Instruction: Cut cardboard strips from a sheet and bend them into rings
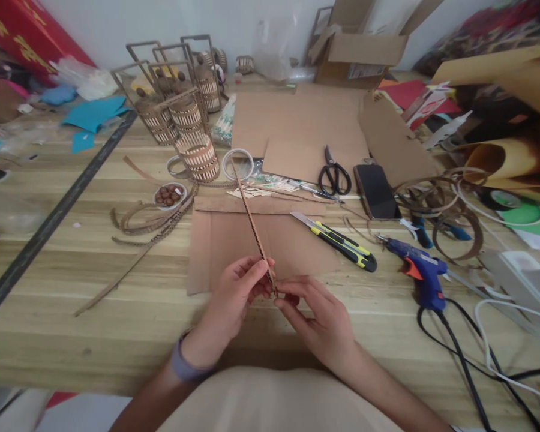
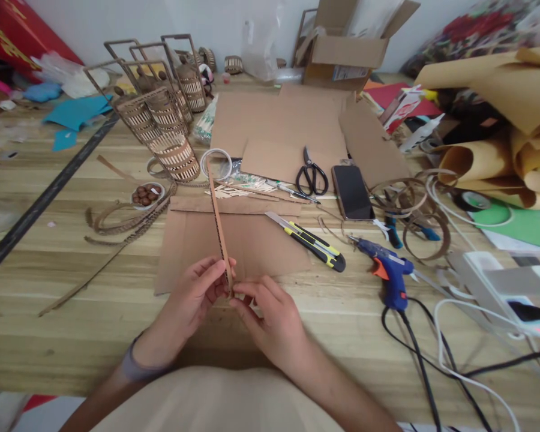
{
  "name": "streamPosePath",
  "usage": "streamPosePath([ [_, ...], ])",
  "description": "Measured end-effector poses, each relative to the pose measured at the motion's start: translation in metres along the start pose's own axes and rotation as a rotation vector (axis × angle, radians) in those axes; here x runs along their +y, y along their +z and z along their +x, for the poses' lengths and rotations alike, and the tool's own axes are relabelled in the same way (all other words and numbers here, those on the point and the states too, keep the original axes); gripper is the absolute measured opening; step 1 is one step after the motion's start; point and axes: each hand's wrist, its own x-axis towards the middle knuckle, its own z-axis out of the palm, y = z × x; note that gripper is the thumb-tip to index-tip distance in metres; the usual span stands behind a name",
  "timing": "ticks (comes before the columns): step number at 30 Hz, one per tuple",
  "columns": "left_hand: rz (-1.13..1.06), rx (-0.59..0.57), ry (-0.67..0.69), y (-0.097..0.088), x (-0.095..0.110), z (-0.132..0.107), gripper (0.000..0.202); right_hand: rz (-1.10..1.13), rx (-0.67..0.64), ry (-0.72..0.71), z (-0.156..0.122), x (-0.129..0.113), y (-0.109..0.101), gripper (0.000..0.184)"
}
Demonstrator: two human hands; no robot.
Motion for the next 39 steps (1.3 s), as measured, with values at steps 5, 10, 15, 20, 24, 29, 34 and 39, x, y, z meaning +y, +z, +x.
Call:
streamPosePath([
  [5,-0.022,-0.058,0.027,0.001,0.0,-0.004,0.044,-0.024,0.032,-0.006,0.0,-0.001,-0.001,0.012],
  [10,-0.022,-0.061,0.052,0.001,-0.004,-0.007,0.044,-0.009,0.052,0.023,0.002,-0.004,-0.003,0.012],
  [15,0.102,0.006,0.129,-0.001,-0.004,-0.008,0.042,0.047,0.014,0.136,0.004,-0.007,-0.003,0.017],
  [20,0.257,0.042,0.184,0.0,-0.004,-0.01,0.041,0.115,0.025,0.287,0.006,-0.006,0.0,0.017],
  [24,0.36,0.058,0.26,0.0,-0.006,-0.011,0.034,0.125,0.015,0.343,0.006,-0.004,0.002,0.017],
  [29,0.436,0.06,0.315,-0.001,-0.009,-0.011,0.031,0.097,0.011,0.38,0.005,-0.003,0.001,0.016],
  [34,0.472,0.057,0.322,-0.003,-0.009,-0.011,0.031,0.114,-0.037,0.43,0.006,-0.001,0.0,0.016],
  [39,0.493,0.065,0.312,-0.004,-0.011,-0.011,0.032,0.104,-0.058,0.426,0.006,0.0,-0.001,0.017],
])
